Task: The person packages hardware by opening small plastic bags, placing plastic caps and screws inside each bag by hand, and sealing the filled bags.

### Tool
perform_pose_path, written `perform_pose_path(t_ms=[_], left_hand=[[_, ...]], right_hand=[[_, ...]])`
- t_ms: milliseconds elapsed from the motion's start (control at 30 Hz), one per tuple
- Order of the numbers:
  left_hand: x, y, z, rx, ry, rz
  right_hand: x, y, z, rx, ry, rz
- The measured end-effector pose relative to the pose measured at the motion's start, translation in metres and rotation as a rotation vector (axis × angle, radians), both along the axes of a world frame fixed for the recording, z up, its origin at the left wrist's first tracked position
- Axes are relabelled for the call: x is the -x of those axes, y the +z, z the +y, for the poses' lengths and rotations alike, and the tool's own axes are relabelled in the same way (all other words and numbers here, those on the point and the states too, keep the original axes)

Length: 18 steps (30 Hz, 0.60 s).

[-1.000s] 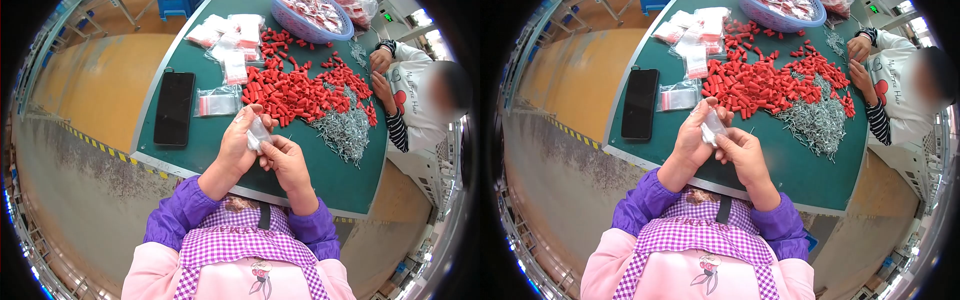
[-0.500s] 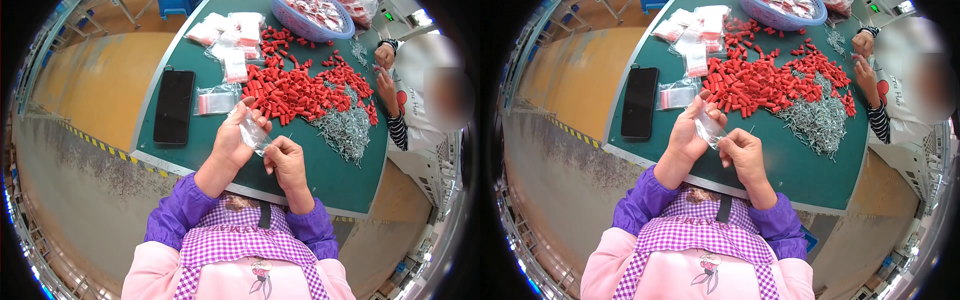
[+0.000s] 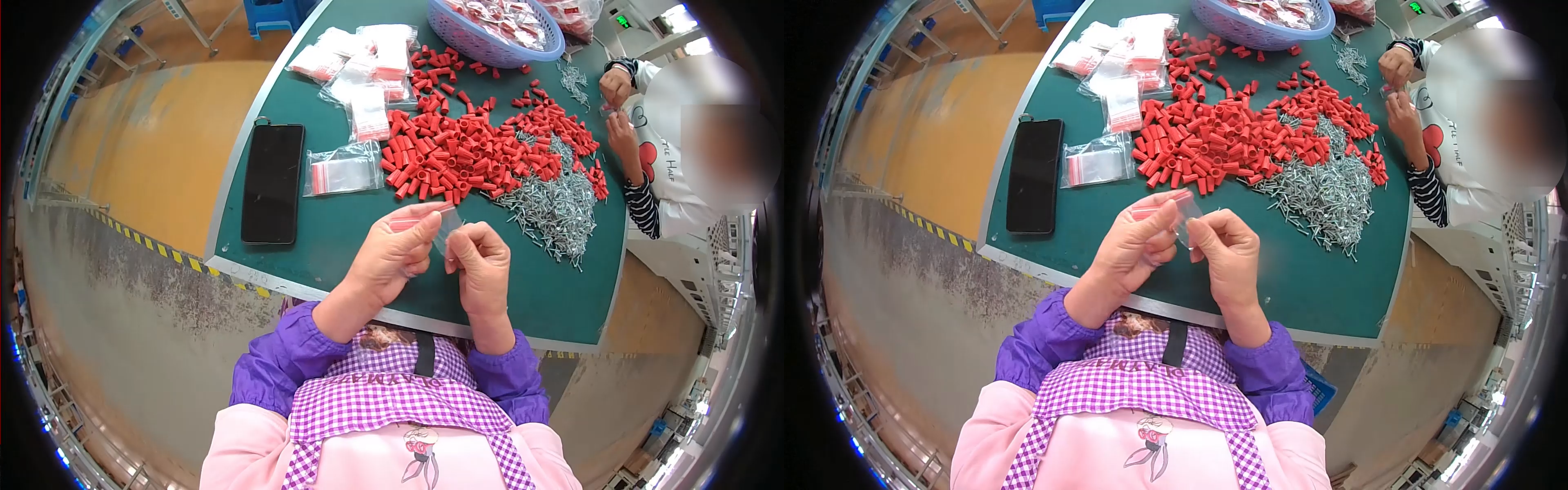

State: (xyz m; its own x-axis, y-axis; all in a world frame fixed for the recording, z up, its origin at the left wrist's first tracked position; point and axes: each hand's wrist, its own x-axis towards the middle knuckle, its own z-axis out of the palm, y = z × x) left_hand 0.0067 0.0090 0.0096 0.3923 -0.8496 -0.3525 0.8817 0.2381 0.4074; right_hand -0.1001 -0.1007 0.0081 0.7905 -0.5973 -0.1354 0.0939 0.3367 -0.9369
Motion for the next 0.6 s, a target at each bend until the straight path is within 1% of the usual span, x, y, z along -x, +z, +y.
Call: perform_pose_path(t_ms=[67,100,267,300,400,433,467,500,533,600], left_hand=[[0.004,-0.001,-0.003,-0.132,0.009,-0.072],[0.005,0.004,-0.005,-0.144,0.048,-0.053],[0.007,0.001,-0.006,-0.203,-0.015,-0.094],[0.008,0.001,-0.007,-0.223,-0.014,-0.111],[0.008,-0.004,-0.007,-0.189,0.043,-0.200],[0.007,-0.003,-0.007,-0.186,0.044,-0.239],[0.006,-0.004,-0.005,-0.186,0.037,-0.251],[0.005,-0.004,-0.004,-0.187,0.032,-0.262],[0.005,-0.004,-0.005,-0.186,0.029,-0.273],[0.007,-0.003,-0.007,-0.213,0.012,-0.307]], right_hand=[[0.001,-0.001,0.006,0.052,-0.008,0.047],[0.003,-0.003,0.007,0.068,-0.004,0.057],[0.012,-0.004,0.003,0.035,0.020,0.075],[0.015,-0.005,-0.001,0.036,0.081,0.095],[0.023,0.004,-0.015,0.312,-0.014,0.186],[0.028,0.004,-0.030,0.572,-0.125,0.248],[0.033,0.002,-0.047,0.836,-0.313,0.282],[0.036,0.007,-0.061,0.953,-0.474,0.355],[0.043,0.006,-0.077,1.042,-0.543,0.387],[0.052,0.004,-0.098,1.247,-0.574,0.506]])
